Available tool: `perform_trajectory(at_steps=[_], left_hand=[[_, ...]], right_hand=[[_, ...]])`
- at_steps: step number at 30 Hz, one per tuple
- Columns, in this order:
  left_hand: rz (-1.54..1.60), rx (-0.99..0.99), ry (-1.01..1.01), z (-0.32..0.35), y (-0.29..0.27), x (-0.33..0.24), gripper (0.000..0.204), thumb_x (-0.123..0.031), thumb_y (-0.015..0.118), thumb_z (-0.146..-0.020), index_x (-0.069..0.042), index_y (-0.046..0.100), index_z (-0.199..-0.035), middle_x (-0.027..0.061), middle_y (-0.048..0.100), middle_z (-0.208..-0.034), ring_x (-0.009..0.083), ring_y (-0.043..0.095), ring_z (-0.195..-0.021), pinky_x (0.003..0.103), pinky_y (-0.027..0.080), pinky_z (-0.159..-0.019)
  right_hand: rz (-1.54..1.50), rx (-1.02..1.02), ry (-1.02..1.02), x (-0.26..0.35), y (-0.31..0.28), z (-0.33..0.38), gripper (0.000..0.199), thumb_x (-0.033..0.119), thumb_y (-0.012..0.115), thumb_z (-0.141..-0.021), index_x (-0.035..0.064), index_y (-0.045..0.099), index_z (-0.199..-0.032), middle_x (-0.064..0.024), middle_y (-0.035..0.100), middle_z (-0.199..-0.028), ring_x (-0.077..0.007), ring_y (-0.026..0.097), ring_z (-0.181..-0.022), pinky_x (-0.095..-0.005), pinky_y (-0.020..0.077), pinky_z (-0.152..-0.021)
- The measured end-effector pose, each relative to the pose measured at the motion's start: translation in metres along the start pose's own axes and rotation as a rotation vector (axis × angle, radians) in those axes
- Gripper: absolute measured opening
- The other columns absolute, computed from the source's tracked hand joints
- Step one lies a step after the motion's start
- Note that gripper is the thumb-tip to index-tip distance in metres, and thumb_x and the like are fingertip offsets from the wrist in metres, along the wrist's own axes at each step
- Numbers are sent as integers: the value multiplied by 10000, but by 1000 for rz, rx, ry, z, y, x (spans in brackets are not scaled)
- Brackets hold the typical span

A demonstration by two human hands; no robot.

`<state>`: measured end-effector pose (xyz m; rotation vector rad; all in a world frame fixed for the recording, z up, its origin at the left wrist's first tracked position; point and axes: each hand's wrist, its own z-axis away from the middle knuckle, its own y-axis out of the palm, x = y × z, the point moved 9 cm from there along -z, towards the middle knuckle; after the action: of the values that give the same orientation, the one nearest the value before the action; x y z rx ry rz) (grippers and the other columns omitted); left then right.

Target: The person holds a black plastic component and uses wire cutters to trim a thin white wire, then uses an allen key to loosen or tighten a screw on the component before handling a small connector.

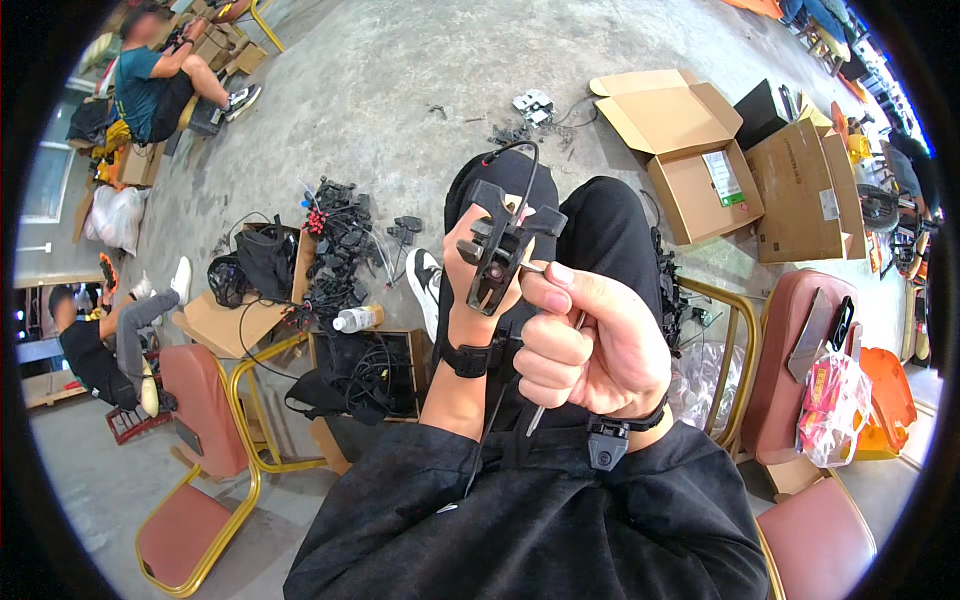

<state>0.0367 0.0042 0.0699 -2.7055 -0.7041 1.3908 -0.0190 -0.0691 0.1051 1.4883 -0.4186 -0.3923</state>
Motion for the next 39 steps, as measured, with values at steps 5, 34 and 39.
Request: perform_trajectory(at_steps=[5, 34, 39], left_hand=[[-28, -48, 29, -6, -1, -11, 131, -9, 669, -691, -8, 552, -749, 81, 573, -662, 224, 570, -547, 281, 438, -515], [31, 114, -153, 15, 9, 44, 110, -43, 582, -732, -21, 594, -839, 103, 618, -808, 272, 589, -712, 332, 455, -620], [119, 72, -364, 18, 11, 56, 130, -54, 598, -730, -16, 602, -854, 99, 619, -801, 246, 603, -709, 310, 464, -633]], right_hand=[[-8, -28, 10, 3, 0, 4, 289, 307, 276, -967, 124, 391, -776, 56, 198, -479, -74, 186, -416, -241, 185, -405], [1421, -317, -835, 57, 12, 18, 245, 175, 439, -921, -26, 532, -815, 4, 469, -591, -28, 337, -476, -183, 248, -436], [825, -288, -502, 40, -9, 5, 294, 243, 390, -946, 19, 464, -770, 52, 283, -514, -33, 210, -409, -213, 161, -393]])
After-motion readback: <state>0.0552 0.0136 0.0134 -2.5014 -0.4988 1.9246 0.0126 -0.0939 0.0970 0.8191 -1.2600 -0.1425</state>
